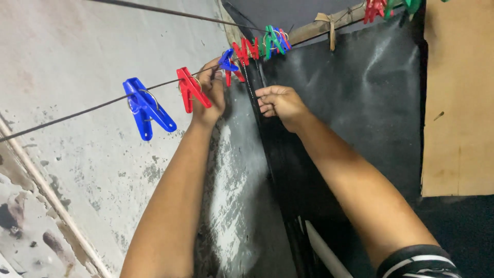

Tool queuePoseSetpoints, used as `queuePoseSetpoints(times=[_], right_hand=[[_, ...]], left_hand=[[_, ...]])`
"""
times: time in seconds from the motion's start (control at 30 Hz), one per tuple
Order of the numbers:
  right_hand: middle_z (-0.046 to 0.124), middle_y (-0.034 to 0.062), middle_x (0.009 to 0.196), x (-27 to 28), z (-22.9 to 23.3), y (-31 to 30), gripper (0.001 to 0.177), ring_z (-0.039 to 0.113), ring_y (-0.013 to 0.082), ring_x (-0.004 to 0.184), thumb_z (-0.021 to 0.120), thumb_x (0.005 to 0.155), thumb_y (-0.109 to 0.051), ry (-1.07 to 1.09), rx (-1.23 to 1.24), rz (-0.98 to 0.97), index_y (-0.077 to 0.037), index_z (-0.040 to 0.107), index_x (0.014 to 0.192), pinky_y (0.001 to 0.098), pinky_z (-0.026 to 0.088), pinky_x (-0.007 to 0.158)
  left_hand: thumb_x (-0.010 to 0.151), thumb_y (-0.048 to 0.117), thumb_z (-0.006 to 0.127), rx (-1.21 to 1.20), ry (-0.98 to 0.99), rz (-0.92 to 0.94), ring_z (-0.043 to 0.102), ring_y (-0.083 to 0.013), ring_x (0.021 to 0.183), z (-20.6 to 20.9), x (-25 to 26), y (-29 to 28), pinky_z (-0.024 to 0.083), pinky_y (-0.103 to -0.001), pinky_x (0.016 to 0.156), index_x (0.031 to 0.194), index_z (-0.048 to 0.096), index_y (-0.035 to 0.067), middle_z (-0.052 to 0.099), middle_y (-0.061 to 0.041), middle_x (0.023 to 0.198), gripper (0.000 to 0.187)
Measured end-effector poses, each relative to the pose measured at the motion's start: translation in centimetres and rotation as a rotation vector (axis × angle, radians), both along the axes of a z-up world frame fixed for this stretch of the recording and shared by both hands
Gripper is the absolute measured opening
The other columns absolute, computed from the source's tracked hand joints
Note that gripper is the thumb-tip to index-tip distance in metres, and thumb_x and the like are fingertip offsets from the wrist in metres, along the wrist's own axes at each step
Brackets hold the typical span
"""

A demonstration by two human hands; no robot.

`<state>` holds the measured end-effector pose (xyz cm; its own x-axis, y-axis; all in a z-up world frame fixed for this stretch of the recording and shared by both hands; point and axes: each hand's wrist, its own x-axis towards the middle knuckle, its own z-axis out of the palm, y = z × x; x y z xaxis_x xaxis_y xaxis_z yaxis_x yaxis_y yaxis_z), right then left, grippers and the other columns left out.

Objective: The person sands the edges of a long black leather strip using a sanding block and then hangs it on a wire line using plastic clothespins.

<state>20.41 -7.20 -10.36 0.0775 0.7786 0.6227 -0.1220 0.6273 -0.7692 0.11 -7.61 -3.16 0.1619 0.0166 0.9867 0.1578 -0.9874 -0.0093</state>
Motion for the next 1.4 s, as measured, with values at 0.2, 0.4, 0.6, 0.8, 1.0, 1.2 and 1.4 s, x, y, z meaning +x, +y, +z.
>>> queuePoseSetpoints(times=[0.2,0.4,0.6,0.8,1.0,1.2,1.4], right_hand=[[0.077,0.0137,0.098,0.5,-0.5,-0.3,0.034,0.075,0.0128,0.076,0.058,0.091,-0.004,-0.031,-0.047,-0.031,0.001,0.070,0.122,0.0246,0.063,0.066],[0.076,0.0107,0.091,0.3,-3.3,0.2,0.034,0.073,0.0161,0.076,0.059,0.086,-0.006,-0.047,-0.079,-0.036,-0.002,0.075,0.115,0.0286,0.063,0.069],[0.077,0.0125,0.091,0.3,-5.2,1.5,0.035,0.074,0.0192,0.077,0.055,0.085,-0.004,-0.063,-0.109,-0.081,-0.004,0.078,0.112,0.0328,0.064,0.071],[0.073,0.0081,0.083,-1.3,-4.4,-2.0,0.027,0.067,0.0171,0.074,0.059,0.089,-0.006,-0.039,-0.203,-0.095,-0.003,0.077,0.109,0.0283,0.055,0.070],[0.072,0.0119,0.083,-1.5,-4.9,-2.3,0.031,0.069,0.0219,0.076,0.054,0.089,-0.004,-0.034,-0.219,-0.095,0.000,0.075,0.111,0.0307,0.056,0.071],[0.075,0.0144,0.096,-1.8,-4.9,-3.1,0.043,0.068,0.0217,0.083,0.045,0.087,0.002,-0.078,-0.239,-0.107,0.001,0.070,0.122,0.0309,0.057,0.076],[0.074,0.0152,0.101,-2.6,-4.5,-5.6,0.046,0.067,0.0211,0.087,0.044,0.089,-0.002,-0.133,-0.271,-0.141,0.003,0.066,0.129,0.0309,0.056,0.079]], left_hand=[[0.094,-0.009,0.057,-0.009,0.047,-0.001,0.065,-0.0450,0.120,0.5,1.2,-1.1,0.051,-0.053,0.104,0.135,0.062,0.009,0.067,-0.026,0.128,0.045],[0.094,-0.014,0.059,-0.401,0.223,-0.442,0.071,-0.0152,0.100,3.0,1.3,4.7,0.059,-0.027,0.100,0.150,0.047,0.007,0.068,-0.008,0.107,0.061],[0.094,0.002,0.081,-0.462,0.236,-0.577,0.068,-0.0221,0.117,3.5,1.6,12.8,0.058,-0.034,0.103,0.144,0.054,0.002,0.067,-0.021,0.130,0.057],[0.086,0.002,0.069,-0.777,0.158,-1.123,0.067,-0.0304,0.111,3.8,2.0,12.8,0.059,-0.032,0.084,0.147,0.037,-0.020,0.046,-0.033,0.152,0.072],[0.091,-0.001,0.063,-0.838,0.188,-1.130,0.064,-0.0224,0.103,3.7,2.3,14.1,0.061,-0.033,0.074,0.146,0.048,-0.011,0.047,-0.025,0.155,0.058],[0.091,0.010,0.071,-0.567,0.242,-1.062,0.058,-0.0164,0.124,2.8,2.8,14.8,0.050,-0.023,0.098,0.146,0.045,-0.013,0.035,-0.030,0.161,0.065],[0.093,0.023,0.072,-0.566,0.282,-1.117,0.039,-0.0310,0.152,2.1,2.6,12.4,0.045,-0.031,0.117,0.148,0.046,-0.008,0.046,-0.017,0.154,0.068]])
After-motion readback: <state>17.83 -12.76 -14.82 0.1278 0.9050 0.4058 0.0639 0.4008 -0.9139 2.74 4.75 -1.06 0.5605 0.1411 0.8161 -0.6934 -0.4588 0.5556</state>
